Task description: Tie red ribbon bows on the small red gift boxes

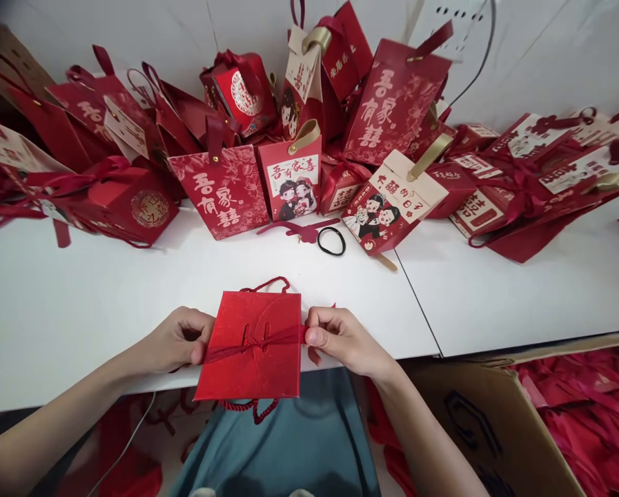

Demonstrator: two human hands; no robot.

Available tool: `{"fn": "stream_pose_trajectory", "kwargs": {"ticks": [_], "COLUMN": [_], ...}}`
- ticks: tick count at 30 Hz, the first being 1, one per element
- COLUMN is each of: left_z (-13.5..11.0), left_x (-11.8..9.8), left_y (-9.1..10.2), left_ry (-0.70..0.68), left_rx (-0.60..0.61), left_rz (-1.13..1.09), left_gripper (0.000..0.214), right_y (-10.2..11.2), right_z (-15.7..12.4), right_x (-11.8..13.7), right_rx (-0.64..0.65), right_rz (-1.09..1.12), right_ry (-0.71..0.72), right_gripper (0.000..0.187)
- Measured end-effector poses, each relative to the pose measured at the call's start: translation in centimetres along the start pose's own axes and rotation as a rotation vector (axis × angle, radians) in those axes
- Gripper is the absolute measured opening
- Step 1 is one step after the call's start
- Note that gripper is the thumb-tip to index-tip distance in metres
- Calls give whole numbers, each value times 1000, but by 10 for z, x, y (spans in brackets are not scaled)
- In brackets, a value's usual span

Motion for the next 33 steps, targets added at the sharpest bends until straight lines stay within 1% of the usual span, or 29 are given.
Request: {"fn": "stream_pose_trajectory", "kwargs": {"ticks": [3,9,15,21,27,33], "left_z": [0,1,1,2,0,2], "left_x": [0,0,-5,-8,-3,-4], "left_y": [0,2,-2,-4,-3,-4], "left_ry": [-6,-13,32,51,92,57], "left_rx": [22,33,13,-1,37,48], "left_rz": [-13,29,58,95,89,104], "left_gripper": [60,60,61,64,58,57], "right_y": [0,-3,-5,-5,-10,-12], "right_z": [0,1,2,0,0,2], "right_x": [1,2,2,1,5,5], "right_rx": [-12,-47,-18,-21,15,2], "right_rz": [-27,-56,-70,-46,64,72], "right_ry": [-1,-11,-18,-22,-55,-56], "right_gripper": [43,43,42,37,31,32]}}
Point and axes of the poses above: each hand's wrist, its own z-axis towards the middle knuckle, its own y-axis out of the back of the hand, x = y × z, the point moved 4 cm from there along z, towards the middle knuckle, and after that the axes turned 9 degrees about -x, right-handed, at the moved point
